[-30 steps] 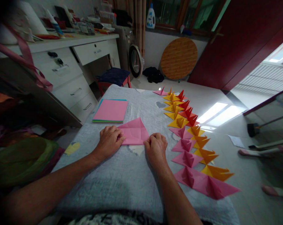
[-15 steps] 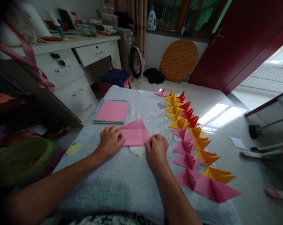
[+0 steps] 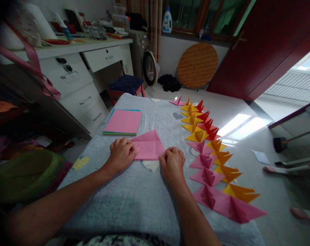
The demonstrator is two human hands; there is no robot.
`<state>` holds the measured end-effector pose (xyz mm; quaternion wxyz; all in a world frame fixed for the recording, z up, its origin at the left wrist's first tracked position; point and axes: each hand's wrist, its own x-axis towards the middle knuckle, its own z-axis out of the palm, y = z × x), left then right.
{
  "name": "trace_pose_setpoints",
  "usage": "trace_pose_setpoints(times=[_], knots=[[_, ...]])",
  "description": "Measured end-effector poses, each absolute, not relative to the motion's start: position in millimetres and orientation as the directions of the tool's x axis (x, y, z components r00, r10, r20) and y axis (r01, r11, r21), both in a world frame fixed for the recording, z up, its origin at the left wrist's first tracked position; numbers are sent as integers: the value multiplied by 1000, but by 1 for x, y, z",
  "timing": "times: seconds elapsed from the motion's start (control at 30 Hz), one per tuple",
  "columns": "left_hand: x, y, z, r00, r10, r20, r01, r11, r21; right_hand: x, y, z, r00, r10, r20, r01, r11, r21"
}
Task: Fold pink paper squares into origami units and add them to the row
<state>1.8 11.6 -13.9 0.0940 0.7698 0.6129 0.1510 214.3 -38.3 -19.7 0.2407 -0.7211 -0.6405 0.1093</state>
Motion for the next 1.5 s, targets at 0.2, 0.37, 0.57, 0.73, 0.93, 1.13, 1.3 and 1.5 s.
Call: trace_pose_setpoints(times=[0.2, 0.37, 0.57, 0.73, 0.93, 1.13, 1.3, 1.5], knots=[[1, 11, -13, 204, 973, 108, 918, -228, 324, 215, -39, -21, 149, 975, 162, 872, -52, -488], [2, 10, -12, 207, 972, 109, 918, -232, 323, 215, -38, -21, 154, 976, 156, 869, -58, -491], [2, 11, -13, 181, 977, 116, 925, -209, 316, 216, -37, -21, 152, 979, 137, 860, -62, -506], [2, 10, -13, 178, 975, 134, 922, -213, 324, 216, -37, -21, 151, 978, 146, 860, -57, -507], [2, 11, -10, 263, 944, 197, 888, -317, 333, 216, -37, -21, 143, 977, 160, 869, -47, -492], [2, 11, -8, 577, 798, 174, 780, -602, 170, 215, -38, -19, 145, 976, 163, 866, -46, -497], [7, -9, 2, 647, 761, 54, 760, -649, 47, 214, -38, -17, 161, 975, 154, 856, -61, -513], [13, -33, 7, 681, 732, 20, 732, -682, 7, 214, -38, -17, 158, 976, 150, 859, -61, -509]])
